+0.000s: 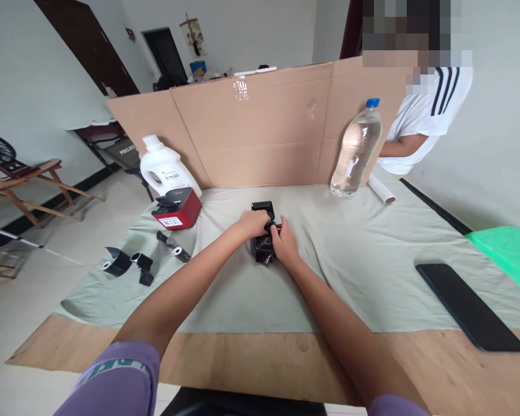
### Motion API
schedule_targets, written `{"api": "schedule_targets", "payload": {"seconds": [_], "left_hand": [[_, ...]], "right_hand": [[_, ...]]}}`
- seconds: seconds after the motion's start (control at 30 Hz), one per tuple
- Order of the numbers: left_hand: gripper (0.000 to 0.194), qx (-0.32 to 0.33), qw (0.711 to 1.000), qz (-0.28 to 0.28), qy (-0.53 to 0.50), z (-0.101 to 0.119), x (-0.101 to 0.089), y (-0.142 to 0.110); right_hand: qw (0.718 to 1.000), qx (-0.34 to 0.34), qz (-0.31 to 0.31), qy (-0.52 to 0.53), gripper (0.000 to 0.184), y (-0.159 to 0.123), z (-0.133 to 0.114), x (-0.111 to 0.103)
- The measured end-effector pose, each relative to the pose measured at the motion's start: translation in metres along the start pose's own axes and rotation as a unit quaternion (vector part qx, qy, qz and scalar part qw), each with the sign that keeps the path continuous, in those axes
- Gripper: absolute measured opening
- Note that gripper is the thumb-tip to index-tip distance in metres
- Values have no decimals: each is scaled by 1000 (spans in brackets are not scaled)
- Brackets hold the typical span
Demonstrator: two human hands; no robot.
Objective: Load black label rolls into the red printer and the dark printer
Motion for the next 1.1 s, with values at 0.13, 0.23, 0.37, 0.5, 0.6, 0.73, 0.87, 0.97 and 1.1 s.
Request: {"api": "schedule_targets", "payload": {"seconds": [0.13, 0.23, 0.37, 0.5, 0.6, 0.73, 0.87, 0.97, 1.1], "left_hand": [[33, -12, 1000, -27, -7, -2, 4, 5], [34, -16, 999, -24, -19, -8, -1, 7], [30, -43, 987, 86, -128, -28, -21, -9], [26, -75, 926, 251, -274, -55, -33, -73], [28, -155, 870, 285, -371, -78, -17, -148], [35, -259, 814, 345, -388, -110, 14, -248], [35, -340, 799, 357, -344, -142, 43, -304], [34, -386, 796, 336, -324, -161, 63, -314], [37, -414, 788, 278, -361, -168, 88, -311]], "right_hand": [[1000, 6, -3, -5, 69, 1, 1, -1], [1000, 17, 5, -10, 73, 2, 2, -2], [999, 32, 33, -5, 74, 3, 4, -6], [997, 57, 35, 40, 77, 2, 2, -8], [996, 61, 44, 48, 79, 1, -1, -10], [996, 58, 49, 48, 76, 1, -3, -11], [996, 54, 53, 43, 74, 2, -1, -10], [997, 51, 52, 34, 74, 2, 0, -11], [997, 49, 49, 43, 77, 1, 0, -12]]}}
Point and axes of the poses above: each hand's wrist, its own y-axis towards the middle knuckle, its own x-axis out of the palm, z = x × y, the point moved 5 cm from there along y, towards the middle knuckle, and after that the axes turned 7 degrees about z, right-handed, at the moved point
